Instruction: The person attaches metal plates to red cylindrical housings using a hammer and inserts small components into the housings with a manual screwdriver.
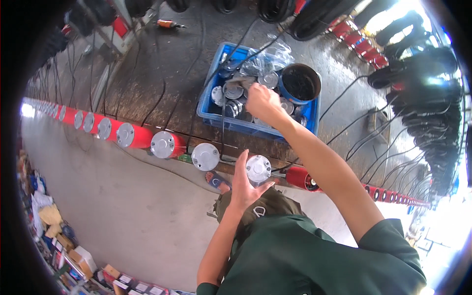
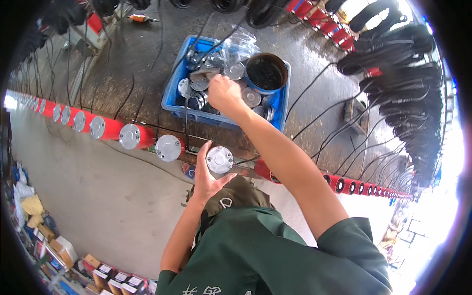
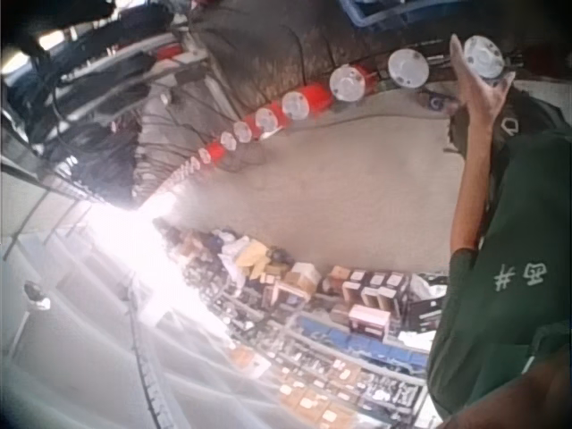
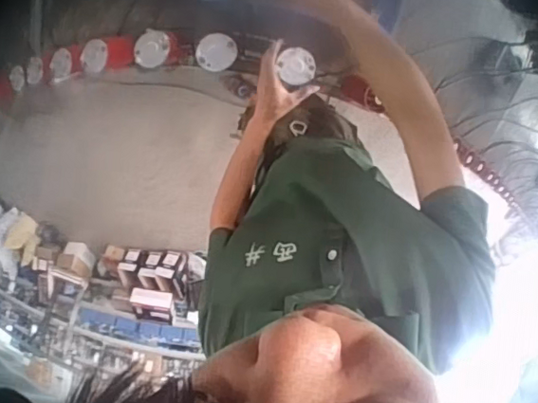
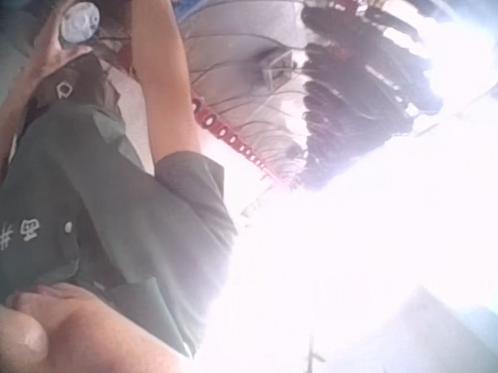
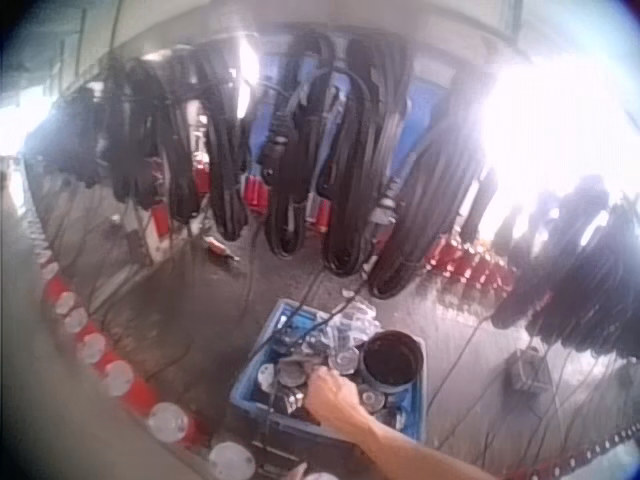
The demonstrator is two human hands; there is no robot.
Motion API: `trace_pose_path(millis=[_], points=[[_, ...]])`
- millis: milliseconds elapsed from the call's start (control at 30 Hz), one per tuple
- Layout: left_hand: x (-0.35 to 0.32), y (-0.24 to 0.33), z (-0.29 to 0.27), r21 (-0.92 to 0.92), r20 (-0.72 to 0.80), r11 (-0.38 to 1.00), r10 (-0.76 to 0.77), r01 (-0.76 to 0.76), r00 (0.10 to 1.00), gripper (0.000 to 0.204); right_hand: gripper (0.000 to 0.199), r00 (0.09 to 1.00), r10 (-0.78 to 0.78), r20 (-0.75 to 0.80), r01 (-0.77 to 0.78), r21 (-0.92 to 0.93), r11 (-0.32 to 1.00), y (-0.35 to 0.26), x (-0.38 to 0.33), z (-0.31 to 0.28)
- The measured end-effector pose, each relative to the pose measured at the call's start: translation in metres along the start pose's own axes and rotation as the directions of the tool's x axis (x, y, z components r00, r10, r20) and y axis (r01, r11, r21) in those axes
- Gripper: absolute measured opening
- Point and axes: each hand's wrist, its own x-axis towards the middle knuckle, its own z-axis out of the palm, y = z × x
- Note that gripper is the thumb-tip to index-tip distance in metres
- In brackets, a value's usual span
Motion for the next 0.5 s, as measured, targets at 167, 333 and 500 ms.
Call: trace_pose_path(millis=[167,333,500], points=[[-0.003,-0.021,0.013,-0.065,-0.087,0.997,0.037,-0.043,0.996,0.113,0.035,0.985,-0.156,-0.078,0.174,0.370,0.912,0.062,-0.109,-0.043],[-0.005,-0.028,0.018,-0.053,-0.152,0.997,0.053,-0.061,0.987,0.106,0.030,0.974,0.132,0.183,-0.193,0.366,0.910,0.078,-0.233,-0.044],[-0.005,-0.026,0.017,-0.098,-0.135,0.994,0.023,-0.037,0.991,0.103,0.026,0.983,-0.146,0.114,0.086,0.413,0.907,0.070,-0.266,-0.019]])
